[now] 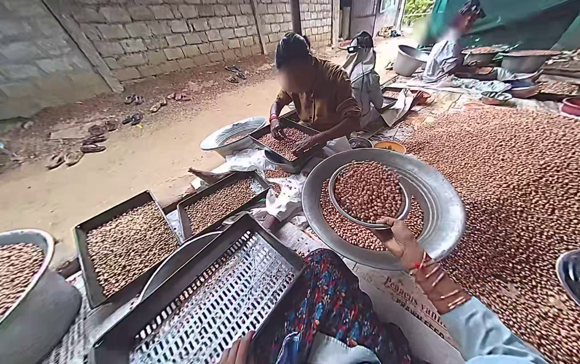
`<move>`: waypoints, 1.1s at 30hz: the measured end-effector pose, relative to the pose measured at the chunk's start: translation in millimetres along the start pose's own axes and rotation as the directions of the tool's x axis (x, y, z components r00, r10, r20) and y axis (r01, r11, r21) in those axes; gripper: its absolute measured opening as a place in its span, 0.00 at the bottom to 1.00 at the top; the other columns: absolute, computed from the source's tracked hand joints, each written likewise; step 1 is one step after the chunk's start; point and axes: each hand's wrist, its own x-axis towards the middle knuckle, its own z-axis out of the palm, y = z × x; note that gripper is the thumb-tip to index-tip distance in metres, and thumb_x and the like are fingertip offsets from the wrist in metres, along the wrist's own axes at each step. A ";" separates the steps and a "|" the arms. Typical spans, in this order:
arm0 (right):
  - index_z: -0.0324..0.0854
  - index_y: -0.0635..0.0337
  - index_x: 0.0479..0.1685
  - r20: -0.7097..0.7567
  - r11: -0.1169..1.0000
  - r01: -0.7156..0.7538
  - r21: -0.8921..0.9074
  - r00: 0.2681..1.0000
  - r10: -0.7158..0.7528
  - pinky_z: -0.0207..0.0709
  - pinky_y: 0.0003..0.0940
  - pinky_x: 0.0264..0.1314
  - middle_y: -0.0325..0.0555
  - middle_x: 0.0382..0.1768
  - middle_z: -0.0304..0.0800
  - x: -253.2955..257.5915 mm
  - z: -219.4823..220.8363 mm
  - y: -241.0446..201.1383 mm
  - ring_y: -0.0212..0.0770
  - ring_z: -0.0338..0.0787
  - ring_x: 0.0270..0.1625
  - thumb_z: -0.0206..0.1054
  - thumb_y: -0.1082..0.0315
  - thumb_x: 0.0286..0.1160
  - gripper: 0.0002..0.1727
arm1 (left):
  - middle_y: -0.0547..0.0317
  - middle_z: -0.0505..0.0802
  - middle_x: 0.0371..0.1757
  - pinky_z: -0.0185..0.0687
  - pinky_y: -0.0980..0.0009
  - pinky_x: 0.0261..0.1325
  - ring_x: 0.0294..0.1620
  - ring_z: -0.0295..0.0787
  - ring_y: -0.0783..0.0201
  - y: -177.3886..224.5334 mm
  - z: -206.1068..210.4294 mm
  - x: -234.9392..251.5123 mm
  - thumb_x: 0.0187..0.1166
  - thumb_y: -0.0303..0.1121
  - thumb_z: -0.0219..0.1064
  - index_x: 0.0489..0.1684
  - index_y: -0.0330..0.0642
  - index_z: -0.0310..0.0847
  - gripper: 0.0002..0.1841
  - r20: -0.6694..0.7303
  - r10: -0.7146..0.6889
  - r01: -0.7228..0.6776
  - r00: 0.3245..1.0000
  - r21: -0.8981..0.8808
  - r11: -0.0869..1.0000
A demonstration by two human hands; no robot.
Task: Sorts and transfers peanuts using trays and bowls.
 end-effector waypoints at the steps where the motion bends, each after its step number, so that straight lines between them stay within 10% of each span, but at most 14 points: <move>1: 0.71 0.64 0.39 0.014 0.999 0.023 -0.040 1.000 -0.022 0.89 0.31 0.26 0.51 0.25 0.86 -7.6 5.0 1.7 0.41 0.91 0.22 0.53 0.79 0.80 0.04 | 0.44 0.98 0.44 0.90 0.45 0.40 0.41 0.97 0.40 -1.1 0.6 -0.6 0.71 0.27 0.64 0.48 0.38 0.95 0.14 -0.021 0.007 -0.007 1.000 -0.009 1.000; 6: 0.73 0.67 0.43 0.147 0.968 0.104 -0.226 0.986 -0.072 0.93 0.37 0.30 0.52 0.27 0.90 -48.1 42.0 26.7 0.44 0.94 0.26 0.55 0.83 0.76 0.05 | 0.56 0.98 0.37 0.89 0.56 0.32 0.34 0.96 0.52 -7.2 15.4 -4.0 0.70 0.33 0.60 0.42 0.46 0.97 0.15 -0.179 0.047 -0.035 0.983 0.068 0.997; 12: 0.56 0.71 0.83 0.434 0.766 0.370 -0.525 0.891 -0.132 0.85 0.24 0.45 0.53 0.57 0.81 -76.8 85.0 94.4 0.29 0.89 0.46 0.61 0.85 0.72 0.35 | 0.58 0.98 0.38 0.91 0.60 0.34 0.34 0.96 0.56 -8.0 15.9 -3.8 0.76 0.35 0.59 0.43 0.47 0.96 0.15 -0.176 0.052 -0.044 0.983 0.048 0.998; 16: 0.53 0.67 0.93 0.742 0.293 0.767 -0.570 0.634 -0.218 0.77 0.45 0.72 0.68 0.71 0.83 -72.6 99.7 139.4 0.51 0.87 0.67 0.61 0.78 0.75 0.41 | 0.59 0.98 0.39 0.91 0.61 0.35 0.35 0.97 0.57 -6.1 13.9 -3.4 0.77 0.36 0.59 0.41 0.48 0.96 0.15 -0.169 0.049 -0.040 0.984 0.060 0.997; 22: 0.68 0.58 0.88 0.880 -0.140 0.969 -0.204 0.118 -0.459 0.89 0.55 0.55 0.62 0.85 0.71 -53.3 108.9 135.7 0.58 0.90 0.69 0.67 0.62 0.70 0.39 | 0.62 0.98 0.38 0.91 0.64 0.36 0.36 0.96 0.59 -5.0 16.5 -7.3 0.77 0.34 0.59 0.42 0.50 0.96 0.15 -0.150 0.043 -0.032 0.988 0.074 0.997; 27: 0.54 0.57 0.95 0.729 -0.137 0.873 -0.468 0.295 -0.617 0.69 0.58 0.84 0.57 0.92 0.59 13.7 74.8 51.4 0.58 0.72 0.88 0.61 0.78 0.72 0.44 | 0.62 0.98 0.40 0.90 0.64 0.36 0.37 0.96 0.59 -7.5 15.7 -7.6 0.79 0.34 0.58 0.43 0.50 0.96 0.15 -0.166 0.044 -0.038 0.985 0.039 0.999; 33: 0.39 0.51 0.99 0.393 -0.214 0.358 -0.909 0.563 -0.728 0.64 0.77 0.76 0.76 0.83 0.68 98.2 -5.8 -64.3 0.81 0.77 0.76 0.56 0.78 0.82 0.45 | 0.55 0.99 0.41 0.91 0.58 0.39 0.40 0.98 0.53 -3.5 10.1 -6.8 0.77 0.32 0.58 0.46 0.46 0.97 0.16 -0.100 0.010 -0.012 0.995 -0.024 1.000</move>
